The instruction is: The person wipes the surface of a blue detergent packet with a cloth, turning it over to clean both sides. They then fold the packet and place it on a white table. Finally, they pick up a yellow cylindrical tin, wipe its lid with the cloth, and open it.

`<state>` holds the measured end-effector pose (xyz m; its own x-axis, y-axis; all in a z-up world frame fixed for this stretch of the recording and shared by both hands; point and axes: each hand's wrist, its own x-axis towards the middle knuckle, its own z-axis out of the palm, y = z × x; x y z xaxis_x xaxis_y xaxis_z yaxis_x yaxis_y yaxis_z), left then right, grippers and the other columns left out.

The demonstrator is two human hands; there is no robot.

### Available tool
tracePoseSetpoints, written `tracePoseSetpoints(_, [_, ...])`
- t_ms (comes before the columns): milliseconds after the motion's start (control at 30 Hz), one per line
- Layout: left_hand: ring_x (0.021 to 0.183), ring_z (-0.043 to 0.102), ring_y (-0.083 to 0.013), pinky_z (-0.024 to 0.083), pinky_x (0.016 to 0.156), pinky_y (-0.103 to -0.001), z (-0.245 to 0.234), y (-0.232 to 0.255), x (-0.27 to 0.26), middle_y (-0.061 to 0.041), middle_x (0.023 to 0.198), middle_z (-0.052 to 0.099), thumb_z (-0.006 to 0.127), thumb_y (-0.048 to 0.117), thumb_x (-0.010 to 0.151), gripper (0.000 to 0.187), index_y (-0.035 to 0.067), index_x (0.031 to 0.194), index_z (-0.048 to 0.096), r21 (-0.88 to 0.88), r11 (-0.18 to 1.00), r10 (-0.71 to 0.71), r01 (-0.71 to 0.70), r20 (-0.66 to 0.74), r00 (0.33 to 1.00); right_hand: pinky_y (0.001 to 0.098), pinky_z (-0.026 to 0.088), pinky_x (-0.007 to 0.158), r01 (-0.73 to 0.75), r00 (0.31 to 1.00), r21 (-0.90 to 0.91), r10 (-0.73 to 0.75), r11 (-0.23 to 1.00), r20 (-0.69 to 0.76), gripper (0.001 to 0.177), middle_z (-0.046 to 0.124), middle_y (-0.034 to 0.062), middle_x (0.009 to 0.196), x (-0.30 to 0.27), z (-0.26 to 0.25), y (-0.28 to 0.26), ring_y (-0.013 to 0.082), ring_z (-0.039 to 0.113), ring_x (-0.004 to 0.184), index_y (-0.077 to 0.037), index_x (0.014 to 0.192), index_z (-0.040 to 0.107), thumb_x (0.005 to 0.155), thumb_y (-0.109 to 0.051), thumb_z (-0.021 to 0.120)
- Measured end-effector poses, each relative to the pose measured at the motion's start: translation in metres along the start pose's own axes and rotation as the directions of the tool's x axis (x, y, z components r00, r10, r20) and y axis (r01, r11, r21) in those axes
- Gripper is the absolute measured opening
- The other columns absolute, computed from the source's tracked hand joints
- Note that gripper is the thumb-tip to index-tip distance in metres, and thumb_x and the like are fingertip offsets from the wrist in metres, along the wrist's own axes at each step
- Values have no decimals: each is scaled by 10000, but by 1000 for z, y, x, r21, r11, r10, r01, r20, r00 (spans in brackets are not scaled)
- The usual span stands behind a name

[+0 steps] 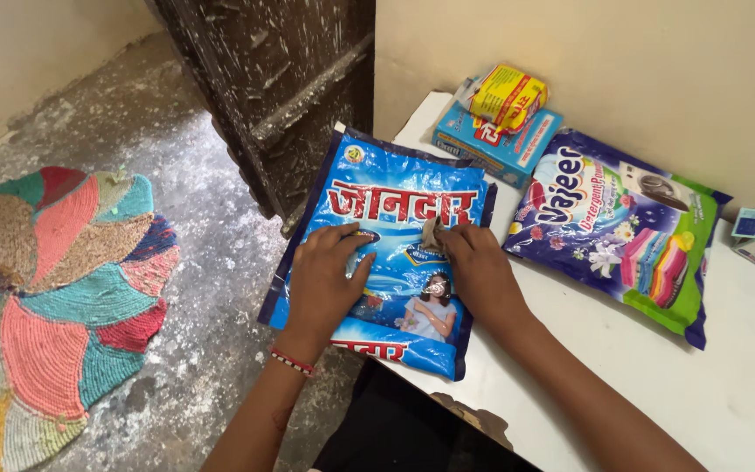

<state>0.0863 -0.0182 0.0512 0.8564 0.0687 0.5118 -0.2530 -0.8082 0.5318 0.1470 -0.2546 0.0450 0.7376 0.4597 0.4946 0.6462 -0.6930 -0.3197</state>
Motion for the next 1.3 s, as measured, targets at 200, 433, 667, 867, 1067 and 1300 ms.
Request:
tracePoseSetpoints(200, [1199, 592, -299, 437, 1029, -451, 2, 0, 3, -54, 1239, 704, 772, 229, 852, 260, 133, 1094, 774, 14, 1000, 19, -19, -7, 1000, 428, 524, 879, -19, 1000, 42, 19, 999, -5, 282, 669, 132, 1077, 2, 0, 5, 343, 625, 1016, -53, 1169, 703, 898, -1, 645])
tracePoseSetpoints(433, [1204, 596, -302, 437, 992, -455, 3, 3, 3, -58, 1241, 704, 765, 224, 855, 261, 131, 1098, 769, 24, 1000, -5, 5, 18, 1000, 428, 523, 882, -11, 1000, 44, 11, 999, -5, 341, 669, 131, 1104, -2, -4, 1, 338, 625, 1020, -48, 1193, 698, 858, 1, 656])
tracePoseSetpoints(667, [1197, 600, -313, 441, 1000, -458, 0, 2, 3, -72, 1239, 703, 754, 207, 864, 262, 117, 1110, 762, 8, 1000, 20, -20, 0, 1000, 433, 518, 905, 8, 1000, 29, -8, 1000, -5, 336, 663, 140, 1141, -2, -7, -7, 346, 623, 1054, -36, 1203, 683, 870, 3, 647])
tracePoseSetpoints(867, [1188, 615, -316, 456, 1012, -459, 7, -7, -4, -85, 1242, 701, 740, 202, 893, 253, 108, 1128, 750, 9, 999, 37, -37, -5, 999, 449, 517, 899, -30, 999, -60, 32, 998, 24, 354, 661, 145, 1149, -9, -2, -7, 359, 621, 1058, -57, 1232, 673, 884, 4, 649])
tracePoseSetpoints(1067, [1189, 609, -335, 449, 1007, -476, 12, -12, -7, -110, 1246, 697, 735, 204, 896, 262, 66, 1119, 734, 13, 998, 65, -65, -38, 997, 435, 533, 858, -1, 998, -95, 7, 996, 58, 320, 664, 144, 1136, -4, -14, -20, 358, 641, 1031, -53, 1231, 663, 911, -38, 656])
tracePoseSetpoints(1300, [1161, 620, -323, 459, 969, -484, 16, -10, -3, -101, 1212, 708, 746, 206, 871, 245, 78, 1080, 736, 14, 999, 39, -38, -59, 997, 335, 593, 674, -186, 935, 103, 145, 977, 323, 246, 731, 33, 1017, -5, -43, -64, 199, 741, 795, -141, 1114, 719, 870, -119, 693])
